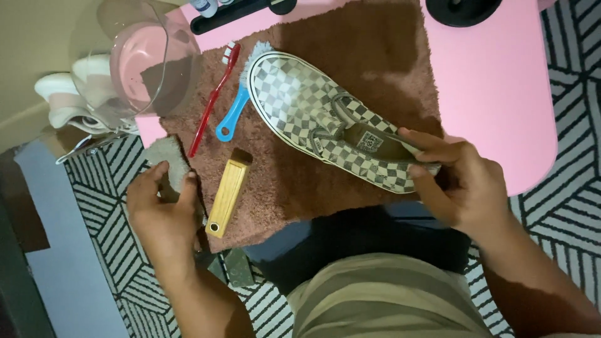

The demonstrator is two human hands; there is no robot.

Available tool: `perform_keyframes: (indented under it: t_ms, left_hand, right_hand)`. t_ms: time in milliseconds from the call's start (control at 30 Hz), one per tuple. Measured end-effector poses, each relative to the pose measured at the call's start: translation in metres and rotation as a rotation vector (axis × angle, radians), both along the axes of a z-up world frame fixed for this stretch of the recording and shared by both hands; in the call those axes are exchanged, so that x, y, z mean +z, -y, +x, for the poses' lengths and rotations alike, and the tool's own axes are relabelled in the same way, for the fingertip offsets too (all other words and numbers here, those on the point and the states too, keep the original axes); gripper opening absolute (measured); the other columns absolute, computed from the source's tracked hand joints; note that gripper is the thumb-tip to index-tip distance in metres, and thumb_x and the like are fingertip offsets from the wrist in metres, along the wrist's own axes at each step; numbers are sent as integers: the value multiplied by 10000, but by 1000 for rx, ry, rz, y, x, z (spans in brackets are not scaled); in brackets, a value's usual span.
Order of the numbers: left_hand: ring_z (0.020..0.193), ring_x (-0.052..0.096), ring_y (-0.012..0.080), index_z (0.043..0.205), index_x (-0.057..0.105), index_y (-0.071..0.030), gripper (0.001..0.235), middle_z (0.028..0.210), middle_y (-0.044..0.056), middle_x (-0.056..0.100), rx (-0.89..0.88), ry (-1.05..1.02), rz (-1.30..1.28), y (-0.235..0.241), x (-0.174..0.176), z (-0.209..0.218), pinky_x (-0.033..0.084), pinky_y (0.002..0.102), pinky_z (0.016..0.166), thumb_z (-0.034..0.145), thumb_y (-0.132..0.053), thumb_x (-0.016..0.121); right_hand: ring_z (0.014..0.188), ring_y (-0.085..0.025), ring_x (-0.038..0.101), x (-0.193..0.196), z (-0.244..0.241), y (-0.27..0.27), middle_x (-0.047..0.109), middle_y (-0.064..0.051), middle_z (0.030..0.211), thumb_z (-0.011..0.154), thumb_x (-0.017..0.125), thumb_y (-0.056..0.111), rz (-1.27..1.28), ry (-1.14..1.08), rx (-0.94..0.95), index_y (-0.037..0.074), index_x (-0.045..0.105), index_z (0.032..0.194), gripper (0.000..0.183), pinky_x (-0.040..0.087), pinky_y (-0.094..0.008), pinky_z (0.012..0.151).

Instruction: The person scrubs a checkered slip-on shoe with a wooden-handled brush and wipes it with a cloth. They rotate the shoe to clean the upper, sides, and heel, then wipe the interior and exterior surfaces.

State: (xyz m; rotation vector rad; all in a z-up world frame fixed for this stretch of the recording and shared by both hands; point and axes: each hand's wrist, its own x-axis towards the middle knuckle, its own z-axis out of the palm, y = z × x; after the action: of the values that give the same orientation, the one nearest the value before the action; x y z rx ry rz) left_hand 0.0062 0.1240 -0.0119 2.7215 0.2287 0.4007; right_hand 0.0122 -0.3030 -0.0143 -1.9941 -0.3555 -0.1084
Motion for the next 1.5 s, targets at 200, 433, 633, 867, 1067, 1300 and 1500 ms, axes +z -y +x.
perform_keyframes:
  t_ms: [200, 433, 633, 867, 1067, 1300, 1500]
  left_hand:
    - [862, 662, 207, 1302, 717, -63, 386, 1053, 88, 757, 352, -112, -136, 5, 14, 12, 521, 357, 736, 936, -176, 661]
    - [795, 576, 129, 1353, 685, -16, 413, 1090, 85, 721, 49, 65, -373, 61, 64, 14, 460, 254, 651, 952, 8, 589]
    - [1103, 652, 329, 1370, 625, 67, 397, 1224, 255, 664, -365, 50, -277, 110, 71, 50, 563, 420, 959, 981, -8, 656]
    - [993, 607, 408, 1421, 587, 67, 483, 1202, 284, 548, -401, -35, 105, 144, 47, 69, 597, 464, 675, 975, -29, 746]
    - [1001, 548, 441, 1413, 590, 47, 478, 1116, 238, 504, -381, -57, 115, 156, 30, 49, 523, 521, 657, 947, 8, 691]
    - [929, 639, 321, 1339, 604, 80, 413, 1118, 190, 629, -433, -190, -61, 185, 44, 21, 626, 328, 713, 930, 106, 656]
    - [948, 575, 353, 1348, 599, 25, 394, 1108, 231, 556, -367, -177, 132, 201, 36, 4, 580, 374, 664, 964, -66, 610]
  right_hand:
    - [411, -24, 311, 1, 1, 4, 654, -218, 1447, 1005, 625, -57, 46, -57, 28, 23, 522, 1072, 147, 258, -186, 422]
    - [404, -31, 337, 2, -3, -1, 679, -249, 1401, 995, 661, -39, 42, -76, -34, -45, 548, 1069, 135, 290, -185, 437]
    - [434, -107, 588, -3, -4, 0, 688, -252, 1383, 1014, 633, -7, 27, -92, -42, -39, 528, 1096, 138, 380, -199, 395]
    - [447, -46, 399, -34, -5, 5, 734, -161, 1329, 1020, 665, 72, -37, 44, -88, -7, 601, 1114, 138, 305, -196, 433]
    - [425, -47, 382, -35, -6, 5, 736, -199, 1321, 997, 682, 16, -66, 69, -113, -37, 622, 1082, 117, 299, -190, 419]
    - [400, -43, 318, -37, -4, 4, 723, -212, 1344, 1012, 661, 28, -36, 107, -92, -9, 585, 1091, 115, 255, -204, 411]
    - [428, -65, 358, -35, -2, 3, 717, -224, 1346, 1009, 660, 15, -12, 143, -72, -7, 572, 1113, 138, 297, -211, 433]
